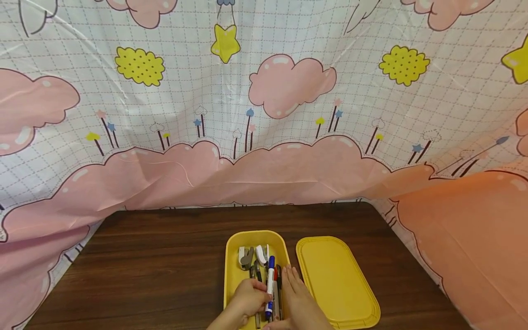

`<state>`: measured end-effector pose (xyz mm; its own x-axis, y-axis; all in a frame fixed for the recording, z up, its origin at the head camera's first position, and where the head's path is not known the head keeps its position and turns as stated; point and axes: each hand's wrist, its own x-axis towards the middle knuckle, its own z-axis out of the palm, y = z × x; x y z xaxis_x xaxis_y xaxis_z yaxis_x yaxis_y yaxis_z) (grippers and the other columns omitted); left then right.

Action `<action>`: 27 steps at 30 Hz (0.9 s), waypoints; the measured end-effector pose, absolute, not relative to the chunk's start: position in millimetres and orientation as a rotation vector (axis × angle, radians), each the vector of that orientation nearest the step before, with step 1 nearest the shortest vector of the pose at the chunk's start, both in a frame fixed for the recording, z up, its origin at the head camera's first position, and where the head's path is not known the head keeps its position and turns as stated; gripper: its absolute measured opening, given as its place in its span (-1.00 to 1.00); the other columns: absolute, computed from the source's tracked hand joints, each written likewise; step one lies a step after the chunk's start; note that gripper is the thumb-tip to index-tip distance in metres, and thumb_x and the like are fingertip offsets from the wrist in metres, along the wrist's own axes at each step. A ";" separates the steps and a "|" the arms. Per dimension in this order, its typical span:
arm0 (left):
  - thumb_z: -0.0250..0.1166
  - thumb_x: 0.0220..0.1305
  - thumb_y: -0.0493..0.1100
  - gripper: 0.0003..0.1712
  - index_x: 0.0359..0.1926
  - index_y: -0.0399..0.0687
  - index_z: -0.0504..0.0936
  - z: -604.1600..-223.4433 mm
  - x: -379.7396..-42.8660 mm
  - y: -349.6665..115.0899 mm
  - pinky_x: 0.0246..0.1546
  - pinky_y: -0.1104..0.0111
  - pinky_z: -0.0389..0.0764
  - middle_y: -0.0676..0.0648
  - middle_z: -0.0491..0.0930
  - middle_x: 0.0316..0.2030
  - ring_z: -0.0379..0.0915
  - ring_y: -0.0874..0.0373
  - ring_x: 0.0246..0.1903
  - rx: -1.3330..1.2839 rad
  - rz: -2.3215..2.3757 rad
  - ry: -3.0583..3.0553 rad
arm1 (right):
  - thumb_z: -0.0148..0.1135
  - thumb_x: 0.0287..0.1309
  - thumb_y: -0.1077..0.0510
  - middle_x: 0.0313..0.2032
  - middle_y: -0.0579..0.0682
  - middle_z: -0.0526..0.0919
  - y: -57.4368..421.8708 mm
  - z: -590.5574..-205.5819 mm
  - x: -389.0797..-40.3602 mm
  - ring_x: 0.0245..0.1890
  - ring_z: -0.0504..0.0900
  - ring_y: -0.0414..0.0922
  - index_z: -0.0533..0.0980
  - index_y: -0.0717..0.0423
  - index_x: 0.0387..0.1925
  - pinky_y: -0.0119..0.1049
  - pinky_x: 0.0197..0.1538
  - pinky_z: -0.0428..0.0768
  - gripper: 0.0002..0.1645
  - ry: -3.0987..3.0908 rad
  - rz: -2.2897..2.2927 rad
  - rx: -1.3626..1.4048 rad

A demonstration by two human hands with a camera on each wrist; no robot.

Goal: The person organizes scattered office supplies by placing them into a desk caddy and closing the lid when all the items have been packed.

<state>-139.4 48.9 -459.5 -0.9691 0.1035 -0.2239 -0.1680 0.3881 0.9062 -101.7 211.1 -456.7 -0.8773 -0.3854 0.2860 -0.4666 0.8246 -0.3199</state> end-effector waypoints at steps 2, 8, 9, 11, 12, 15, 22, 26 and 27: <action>0.46 -0.08 -0.28 -0.78 -0.42 -0.16 0.57 -460.6 -139.3 50.4 -0.53 0.38 0.53 0.01 0.53 -0.49 0.47 0.16 -0.48 -0.071 1.609 2.414 | 0.48 -0.37 -0.43 0.34 0.48 0.21 212.0 -458.3 -101.9 0.32 0.22 0.39 0.13 0.51 0.34 0.24 0.16 0.43 0.48 -2.781 0.548 0.675; 0.50 -0.12 -0.25 -0.77 -0.46 -0.13 0.58 -461.3 -140.2 53.4 -0.53 0.39 0.52 0.03 0.54 -0.51 0.47 0.18 -0.49 -0.084 1.579 2.444 | 0.50 -0.36 -0.39 0.34 0.50 0.19 211.7 -456.7 -101.8 0.33 0.20 0.40 0.11 0.54 0.34 0.28 0.16 0.41 0.48 -2.803 0.583 0.676; 0.51 -0.13 -0.24 -0.78 -0.47 -0.11 0.60 -461.2 -140.3 53.9 -0.53 0.40 0.51 0.04 0.55 -0.51 0.46 0.19 -0.49 -0.081 1.566 2.458 | 0.50 -0.35 -0.38 0.35 0.50 0.18 211.3 -455.7 -101.9 0.33 0.19 0.41 0.10 0.54 0.34 0.28 0.17 0.39 0.47 -2.817 0.603 0.670; 0.51 -0.15 -0.23 -0.80 -0.50 -0.09 0.62 -460.9 -140.6 54.7 -0.53 0.40 0.50 0.05 0.56 -0.51 0.45 0.19 -0.48 -0.071 1.536 2.484 | 0.52 -0.34 -0.35 0.35 0.51 0.16 210.4 -454.1 -102.1 0.34 0.18 0.41 0.09 0.55 0.35 0.30 0.19 0.36 0.46 -2.838 0.643 0.659; 0.51 -0.16 -0.22 -0.80 -0.51 -0.07 0.62 -460.8 -140.6 55.2 -0.53 0.40 0.49 0.06 0.56 -0.51 0.45 0.20 -0.48 -0.072 1.521 2.495 | 0.53 -0.34 -0.34 0.36 0.51 0.15 209.9 -453.5 -102.2 0.35 0.18 0.42 0.08 0.54 0.35 0.30 0.19 0.35 0.46 -2.849 0.665 0.654; 0.52 -0.18 -0.23 -0.80 -0.53 -0.07 0.62 -461.2 -139.8 57.0 -0.55 0.41 0.50 0.05 0.55 -0.52 0.45 0.19 -0.50 -0.081 1.522 2.490 | 0.53 -0.33 -0.32 0.36 0.51 0.14 208.7 -452.4 -101.8 0.36 0.17 0.41 0.07 0.54 0.36 0.31 0.19 0.35 0.46 -2.859 0.690 0.647; 0.52 -0.19 -0.25 -0.82 -0.59 -0.09 0.64 -461.8 -137.7 58.3 -0.58 0.43 0.52 0.06 0.54 -0.57 0.44 0.22 -0.52 -0.041 1.540 2.506 | 0.52 -0.34 -0.35 0.36 0.50 0.16 208.2 -452.2 -101.0 0.36 0.17 0.37 0.08 0.54 0.36 0.29 0.19 0.38 0.47 -2.856 0.648 0.641; 0.53 -0.18 -0.25 -0.81 -0.58 -0.12 0.64 -462.2 -137.4 59.0 -0.58 0.43 0.57 0.04 0.55 -0.59 0.50 0.26 -0.56 -0.018 1.552 2.503 | 0.51 -0.33 -0.35 0.36 0.50 0.15 208.7 -452.2 -101.4 0.36 0.16 0.40 0.06 0.54 0.36 0.30 0.19 0.37 0.48 -2.860 0.670 0.639; 0.54 -0.17 -0.26 -0.81 -0.58 -0.13 0.63 -462.3 -137.2 59.5 -0.59 0.43 0.60 0.03 0.56 -0.59 0.53 0.26 -0.59 -0.021 1.564 2.489 | 0.51 -0.33 -0.35 0.36 0.51 0.14 208.9 -452.3 -101.5 0.36 0.16 0.41 0.06 0.54 0.36 0.31 0.18 0.37 0.48 -2.860 0.673 0.642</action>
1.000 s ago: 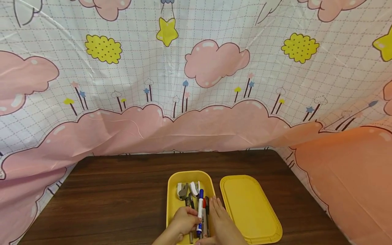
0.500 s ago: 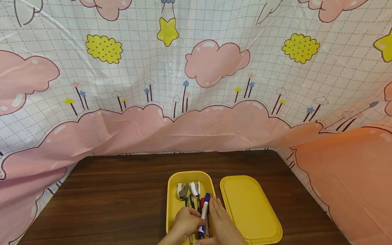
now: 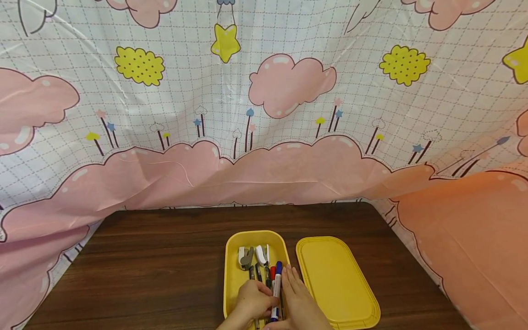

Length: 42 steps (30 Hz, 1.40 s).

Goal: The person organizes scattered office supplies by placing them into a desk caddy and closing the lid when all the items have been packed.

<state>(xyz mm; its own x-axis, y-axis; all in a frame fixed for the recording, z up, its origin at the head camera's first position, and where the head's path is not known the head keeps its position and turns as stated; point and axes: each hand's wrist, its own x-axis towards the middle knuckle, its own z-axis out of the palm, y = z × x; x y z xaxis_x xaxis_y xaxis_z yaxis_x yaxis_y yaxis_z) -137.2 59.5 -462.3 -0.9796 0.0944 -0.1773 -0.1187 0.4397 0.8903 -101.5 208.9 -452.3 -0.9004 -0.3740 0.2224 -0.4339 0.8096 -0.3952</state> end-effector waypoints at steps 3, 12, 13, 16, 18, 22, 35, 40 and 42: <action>0.54 -0.15 -0.28 -0.77 -0.55 -0.15 0.60 -463.1 -136.4 60.8 -0.61 0.42 0.63 -0.02 0.56 -0.60 0.59 0.23 -0.67 -0.044 1.598 2.439 | 0.51 -0.33 -0.36 0.37 0.50 0.13 209.5 -453.3 -101.6 0.36 0.16 0.42 0.05 0.53 0.37 0.31 0.17 0.38 0.48 -2.858 0.684 0.645; 0.51 -0.15 -0.31 -0.73 -0.53 -0.11 0.52 -464.6 -135.0 59.6 -0.70 0.44 0.56 0.04 0.56 -0.68 0.53 0.25 -0.75 -0.052 1.611 2.515 | 0.52 -0.38 -0.39 0.32 0.50 0.23 209.7 -459.1 -101.2 0.31 0.23 0.38 0.13 0.53 0.34 0.26 0.14 0.45 0.47 -2.777 0.572 0.669; 0.51 -0.15 -0.32 -0.73 -0.52 -0.11 0.52 -464.8 -134.8 59.1 -0.70 0.44 0.55 0.05 0.56 -0.68 0.53 0.26 -0.75 -0.054 1.619 2.518 | 0.52 -0.39 -0.38 0.32 0.50 0.23 209.6 -459.4 -101.1 0.31 0.23 0.38 0.13 0.53 0.34 0.26 0.14 0.45 0.47 -2.779 0.568 0.668; 0.49 -0.15 -0.34 -0.75 -0.52 -0.11 0.53 -465.5 -134.4 58.0 -0.70 0.44 0.54 0.06 0.56 -0.69 0.50 0.27 -0.76 -0.042 1.653 2.518 | 0.54 -0.39 -0.35 0.33 0.51 0.21 209.5 -459.1 -100.8 0.33 0.21 0.37 0.12 0.54 0.33 0.28 0.15 0.42 0.47 -2.793 0.599 0.659; 0.48 -0.15 -0.36 -0.76 -0.52 -0.12 0.55 -465.8 -134.6 57.6 -0.70 0.44 0.53 0.06 0.56 -0.69 0.49 0.27 -0.77 -0.040 1.665 2.521 | 0.54 -0.39 -0.35 0.34 0.50 0.20 209.6 -458.7 -100.8 0.34 0.20 0.37 0.12 0.53 0.34 0.28 0.17 0.41 0.47 -2.800 0.615 0.652; 0.44 -0.15 -0.39 -0.80 -0.51 -0.13 0.56 -464.8 -134.8 56.8 -0.70 0.45 0.54 0.06 0.55 -0.68 0.48 0.27 -0.76 -0.046 1.678 2.520 | 0.50 -0.38 -0.41 0.34 0.48 0.21 210.1 -459.7 -101.2 0.33 0.21 0.36 0.12 0.51 0.35 0.25 0.16 0.43 0.48 -2.769 0.580 0.666; 0.47 -0.17 -0.37 -0.80 -0.50 -0.11 0.61 -462.2 -137.3 57.0 -0.66 0.47 0.49 0.09 0.59 -0.67 0.48 0.30 -0.71 -0.010 1.646 2.609 | 0.54 -0.42 -0.37 0.32 0.51 0.23 208.6 -458.0 -101.2 0.33 0.23 0.36 0.15 0.56 0.31 0.23 0.16 0.44 0.47 -2.781 0.571 0.652; 0.47 -0.16 -0.35 -0.80 -0.49 -0.10 0.62 -460.2 -137.8 57.6 -0.65 0.47 0.47 0.10 0.57 -0.65 0.46 0.30 -0.68 -0.004 1.637 2.620 | 0.55 -0.41 -0.35 0.34 0.50 0.20 208.8 -457.1 -101.0 0.35 0.21 0.34 0.13 0.54 0.33 0.25 0.17 0.42 0.48 -2.804 0.597 0.640; 0.47 -0.15 -0.36 -0.81 -0.49 -0.10 0.62 -459.5 -138.0 57.9 -0.65 0.47 0.47 0.11 0.56 -0.65 0.46 0.31 -0.68 -0.005 1.640 2.613 | 0.53 -0.41 -0.37 0.35 0.49 0.19 209.1 -457.1 -101.0 0.36 0.20 0.34 0.12 0.54 0.34 0.25 0.18 0.41 0.49 -2.810 0.600 0.636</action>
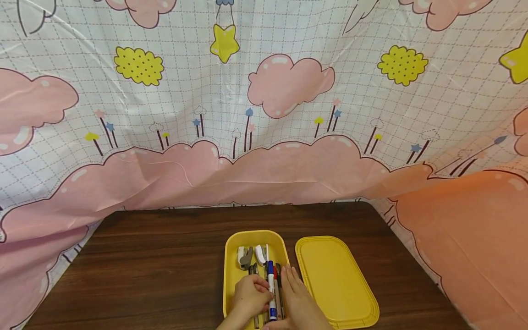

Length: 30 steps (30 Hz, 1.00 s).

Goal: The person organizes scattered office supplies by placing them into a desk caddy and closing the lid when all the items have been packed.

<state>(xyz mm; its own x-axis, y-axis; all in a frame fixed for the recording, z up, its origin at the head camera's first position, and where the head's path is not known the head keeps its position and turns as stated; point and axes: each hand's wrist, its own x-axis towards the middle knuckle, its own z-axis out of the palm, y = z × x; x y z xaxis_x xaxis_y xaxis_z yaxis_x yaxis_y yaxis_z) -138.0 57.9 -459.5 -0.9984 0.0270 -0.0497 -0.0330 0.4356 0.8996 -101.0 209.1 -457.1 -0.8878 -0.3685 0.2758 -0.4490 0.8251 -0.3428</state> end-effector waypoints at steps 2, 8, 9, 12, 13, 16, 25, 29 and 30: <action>0.47 -0.16 -0.37 -0.81 -0.49 -0.10 0.62 -458.8 -138.0 57.7 -0.64 0.47 0.46 0.11 0.56 -0.66 0.44 0.31 -0.67 -0.003 1.649 2.615 | 0.52 -0.40 -0.39 0.34 0.50 0.19 209.5 -457.3 -101.4 0.35 0.21 0.36 0.13 0.54 0.33 0.25 0.17 0.42 0.49 -2.802 0.595 0.647; 0.46 -0.16 -0.40 -0.81 -0.52 -0.14 0.60 -454.7 -135.9 54.9 -0.67 0.49 0.46 0.10 0.58 -0.68 0.45 0.32 -0.70 0.042 1.702 2.624 | 0.50 -0.40 -0.42 0.33 0.49 0.22 210.1 -458.5 -102.1 0.30 0.24 0.38 0.16 0.54 0.32 0.22 0.17 0.43 0.47 -2.767 0.546 0.665; 0.46 -0.15 -0.39 -0.81 -0.51 -0.14 0.60 -453.4 -135.8 54.1 -0.67 0.49 0.47 0.10 0.59 -0.68 0.45 0.32 -0.70 0.049 1.706 2.628 | 0.50 -0.40 -0.42 0.33 0.48 0.23 209.9 -458.6 -102.0 0.30 0.24 0.37 0.16 0.54 0.32 0.21 0.17 0.42 0.48 -2.767 0.543 0.662; 0.47 -0.14 -0.37 -0.82 -0.50 -0.14 0.61 -447.5 -135.3 51.0 -0.67 0.49 0.47 0.09 0.59 -0.66 0.45 0.32 -0.68 0.062 1.715 2.639 | 0.52 -0.40 -0.39 0.33 0.49 0.22 209.2 -458.4 -101.8 0.32 0.22 0.35 0.15 0.54 0.32 0.22 0.18 0.39 0.47 -2.777 0.559 0.657; 0.47 -0.13 -0.37 -0.82 -0.49 -0.14 0.61 -445.4 -135.3 49.7 -0.66 0.49 0.47 0.09 0.60 -0.66 0.45 0.32 -0.67 0.063 1.721 2.639 | 0.52 -0.41 -0.39 0.33 0.49 0.22 209.0 -457.9 -101.6 0.33 0.21 0.35 0.15 0.54 0.32 0.21 0.19 0.37 0.47 -2.785 0.566 0.651; 0.48 -0.13 -0.36 -0.82 -0.47 -0.15 0.63 -440.3 -136.0 46.3 -0.63 0.47 0.47 0.08 0.60 -0.63 0.45 0.31 -0.63 0.061 1.724 2.655 | 0.54 -0.40 -0.37 0.33 0.50 0.22 209.3 -457.7 -101.6 0.34 0.21 0.35 0.15 0.55 0.32 0.23 0.18 0.40 0.46 -2.778 0.572 0.661; 0.40 -0.09 -0.42 -0.84 -0.41 -0.22 0.64 -430.9 -139.1 38.7 -0.59 0.49 0.51 0.03 0.59 -0.58 0.47 0.28 -0.59 0.075 1.794 2.664 | 0.53 -0.39 -0.36 0.33 0.49 0.23 210.4 -460.4 -102.4 0.35 0.20 0.32 0.15 0.52 0.33 0.22 0.18 0.37 0.46 -2.757 0.564 0.671; 0.45 -0.08 -0.39 -0.82 -0.41 -0.18 0.63 -425.0 -138.2 34.8 -0.55 0.50 0.54 0.03 0.59 -0.54 0.50 0.29 -0.54 0.092 1.777 2.751 | 0.53 -0.38 -0.36 0.33 0.50 0.22 210.1 -458.9 -102.4 0.33 0.22 0.37 0.13 0.54 0.33 0.24 0.18 0.36 0.46 -2.773 0.576 0.674; 0.46 -0.08 -0.37 -0.81 -0.40 -0.17 0.63 -423.1 -137.7 33.7 -0.53 0.49 0.56 0.02 0.60 -0.53 0.50 0.29 -0.52 0.097 1.766 2.773 | 0.53 -0.38 -0.37 0.33 0.50 0.22 210.2 -458.9 -102.5 0.33 0.21 0.38 0.13 0.54 0.33 0.25 0.18 0.38 0.46 -2.772 0.577 0.676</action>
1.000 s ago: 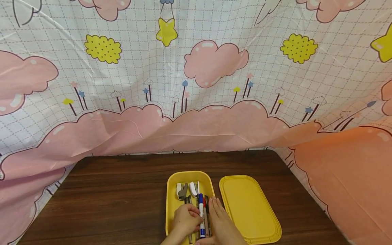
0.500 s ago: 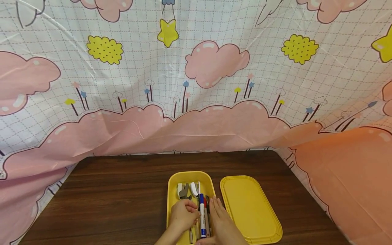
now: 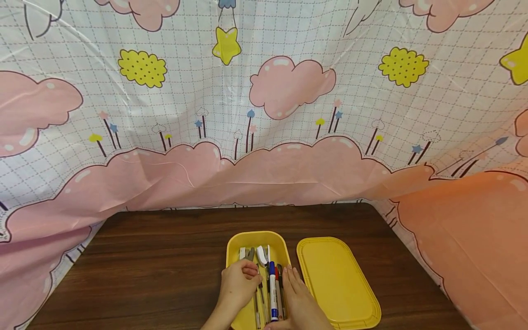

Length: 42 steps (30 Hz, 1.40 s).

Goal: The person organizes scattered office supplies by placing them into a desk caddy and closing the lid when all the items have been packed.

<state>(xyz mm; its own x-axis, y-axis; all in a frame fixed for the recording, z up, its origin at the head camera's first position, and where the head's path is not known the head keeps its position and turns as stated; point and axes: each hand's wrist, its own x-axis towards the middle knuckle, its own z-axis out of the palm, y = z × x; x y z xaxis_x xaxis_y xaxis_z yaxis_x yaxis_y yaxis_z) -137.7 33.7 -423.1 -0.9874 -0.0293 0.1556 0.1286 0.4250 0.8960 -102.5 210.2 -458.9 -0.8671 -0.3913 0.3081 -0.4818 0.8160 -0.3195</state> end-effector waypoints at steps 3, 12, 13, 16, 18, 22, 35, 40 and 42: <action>0.50 -0.10 -0.33 -0.77 -0.38 -0.15 0.63 -418.0 -136.6 30.9 -0.47 0.44 0.59 0.00 0.63 -0.48 0.51 0.27 -0.47 -0.105 -1.533 -2.530 | 0.52 -0.37 -0.37 0.33 0.51 0.22 210.6 -458.9 -102.9 0.30 0.23 0.41 0.12 0.54 0.34 0.26 0.15 0.41 0.47 -2.748 0.560 0.697; 0.46 0.00 -0.29 -0.54 -0.01 -0.25 0.62 -404.5 -129.3 17.7 -0.03 0.11 0.65 -0.19 0.67 -0.06 0.60 -0.10 -0.05 -0.204 -1.388 -2.573 | 0.52 -0.39 -0.38 0.32 0.50 0.23 210.2 -459.1 -103.5 0.30 0.24 0.39 0.15 0.55 0.32 0.25 0.16 0.41 0.46 -2.746 0.559 0.687; 0.46 0.01 -0.27 -0.50 0.03 -0.25 0.61 -403.4 -128.3 15.4 0.00 0.08 0.63 -0.21 0.65 -0.02 0.58 -0.12 0.00 -0.225 -1.370 -2.587 | 0.53 -0.39 -0.37 0.32 0.51 0.23 210.0 -458.6 -103.3 0.31 0.23 0.39 0.15 0.56 0.31 0.26 0.15 0.42 0.46 -2.749 0.563 0.688; 0.48 0.01 -0.19 -0.41 0.10 -0.25 0.57 -402.3 -125.7 8.6 0.06 0.03 0.60 -0.23 0.60 0.08 0.54 -0.17 0.09 -0.290 -1.292 -2.622 | 0.53 -0.39 -0.37 0.32 0.52 0.23 209.2 -457.1 -102.4 0.32 0.24 0.39 0.15 0.57 0.31 0.28 0.15 0.41 0.46 -2.767 0.576 0.674; 0.50 0.01 -0.13 -0.34 0.14 -0.27 0.54 -402.8 -125.0 4.2 0.06 0.02 0.59 -0.26 0.55 0.14 0.50 -0.20 0.13 -0.335 -1.246 -2.635 | 0.54 -0.40 -0.35 0.31 0.52 0.23 208.9 -456.9 -102.0 0.32 0.24 0.39 0.15 0.57 0.31 0.28 0.15 0.40 0.46 -2.770 0.581 0.668; 0.50 0.02 -0.01 -0.17 0.25 -0.32 0.44 -405.0 -125.3 -3.6 0.15 -0.05 0.50 -0.32 0.41 0.27 0.38 -0.28 0.24 -0.408 -1.160 -2.674 | 0.54 -0.41 -0.35 0.30 0.53 0.24 209.2 -458.2 -102.3 0.29 0.26 0.40 0.17 0.58 0.29 0.26 0.14 0.39 0.44 -2.743 0.554 0.687; 0.37 -0.06 0.42 0.29 0.45 -0.30 0.08 -417.3 -122.9 -26.7 0.47 -0.11 -0.09 -0.30 0.03 0.47 -0.18 -0.21 0.50 -0.511 -1.058 -2.830 | 0.53 -0.38 -0.36 0.32 0.54 0.20 209.1 -456.3 -102.1 0.32 0.22 0.40 0.14 0.58 0.30 0.28 0.16 0.37 0.45 -2.777 0.589 0.683; 0.28 -0.13 0.56 0.40 0.47 -0.30 0.02 -424.4 -123.0 -32.8 0.46 -0.13 -0.09 -0.29 -0.04 0.49 -0.23 -0.20 0.51 -0.530 -1.050 -2.855 | 0.53 -0.36 -0.34 0.33 0.55 0.17 208.5 -455.4 -101.8 0.32 0.21 0.43 0.11 0.58 0.32 0.31 0.15 0.38 0.46 -2.799 0.628 0.682; 0.26 -0.15 0.60 0.43 0.47 -0.31 0.01 -427.4 -123.4 -35.3 0.46 -0.13 -0.09 -0.29 -0.07 0.50 -0.24 -0.21 0.51 -0.541 -1.059 -2.860 | 0.52 -0.35 -0.33 0.34 0.55 0.15 208.2 -454.7 -101.6 0.33 0.19 0.44 0.08 0.58 0.34 0.32 0.16 0.38 0.47 -2.810 0.653 0.678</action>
<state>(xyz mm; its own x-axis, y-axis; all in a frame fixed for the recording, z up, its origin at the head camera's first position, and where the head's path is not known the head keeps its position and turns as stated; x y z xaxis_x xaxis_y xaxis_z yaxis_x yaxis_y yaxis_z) -123.4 -35.3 -427.4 -0.9381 0.3072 0.1599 0.3373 0.7056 0.6232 -101.6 208.2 -454.7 -0.8805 -0.3912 0.2680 -0.4692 0.8000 -0.3739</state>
